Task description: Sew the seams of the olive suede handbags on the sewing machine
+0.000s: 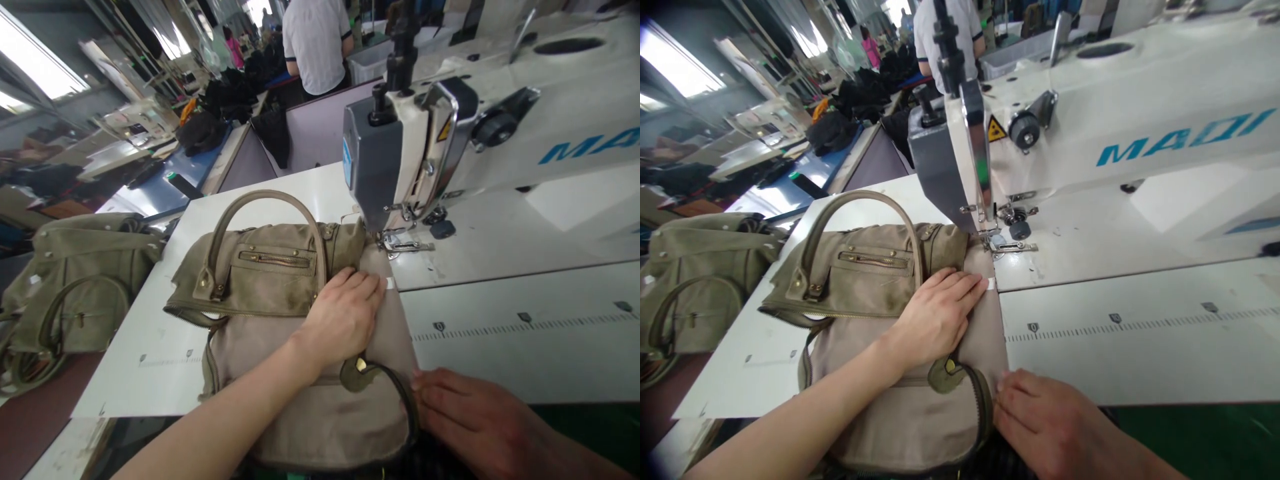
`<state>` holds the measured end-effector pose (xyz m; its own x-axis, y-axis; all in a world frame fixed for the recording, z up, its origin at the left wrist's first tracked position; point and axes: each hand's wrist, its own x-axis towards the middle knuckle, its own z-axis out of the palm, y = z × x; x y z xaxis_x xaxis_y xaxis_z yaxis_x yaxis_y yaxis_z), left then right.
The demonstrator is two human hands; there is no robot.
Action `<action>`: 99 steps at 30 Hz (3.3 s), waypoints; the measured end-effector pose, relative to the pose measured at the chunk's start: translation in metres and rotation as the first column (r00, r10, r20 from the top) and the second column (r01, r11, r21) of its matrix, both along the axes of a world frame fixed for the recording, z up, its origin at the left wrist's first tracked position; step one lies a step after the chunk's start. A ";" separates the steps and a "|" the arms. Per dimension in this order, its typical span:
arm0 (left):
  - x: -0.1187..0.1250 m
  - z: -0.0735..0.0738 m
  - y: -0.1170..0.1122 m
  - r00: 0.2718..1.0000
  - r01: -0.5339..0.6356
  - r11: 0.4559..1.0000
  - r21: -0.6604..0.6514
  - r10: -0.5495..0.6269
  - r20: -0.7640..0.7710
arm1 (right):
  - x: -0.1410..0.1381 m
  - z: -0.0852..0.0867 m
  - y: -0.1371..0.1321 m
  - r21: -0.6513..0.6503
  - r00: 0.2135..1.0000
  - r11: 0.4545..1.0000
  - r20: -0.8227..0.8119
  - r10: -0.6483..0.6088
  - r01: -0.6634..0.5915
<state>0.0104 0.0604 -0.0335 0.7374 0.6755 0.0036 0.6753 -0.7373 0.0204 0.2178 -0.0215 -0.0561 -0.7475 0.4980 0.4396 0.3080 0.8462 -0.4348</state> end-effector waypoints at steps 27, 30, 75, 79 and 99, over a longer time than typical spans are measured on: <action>-0.003 -0.003 0.060 0.989 -0.109 0.994 0.022 0.106 0.099 | 0.011 -0.013 0.066 -0.076 0.995 0.997 -0.095 0.011 -0.018; -0.005 0.011 0.049 0.987 -0.082 0.994 -0.072 0.091 0.130 | 0.011 -0.012 0.066 -0.061 0.995 0.998 -0.097 -0.017 0.011; -0.045 -0.014 0.050 0.996 0.087 0.996 -0.023 -0.087 -0.003 | 0.005 -0.020 0.107 0.191 0.945 0.950 0.168 -0.279 0.247; -0.041 -0.015 0.064 0.999 0.043 0.999 -0.015 -0.043 -0.022 | 0.004 -0.020 0.107 0.160 0.939 0.948 0.165 -0.302 0.276; -0.073 -0.008 0.042 0.948 -0.319 0.937 -0.143 0.314 -0.054 | 0.011 -0.042 0.107 0.238 0.941 0.920 0.057 -0.333 0.311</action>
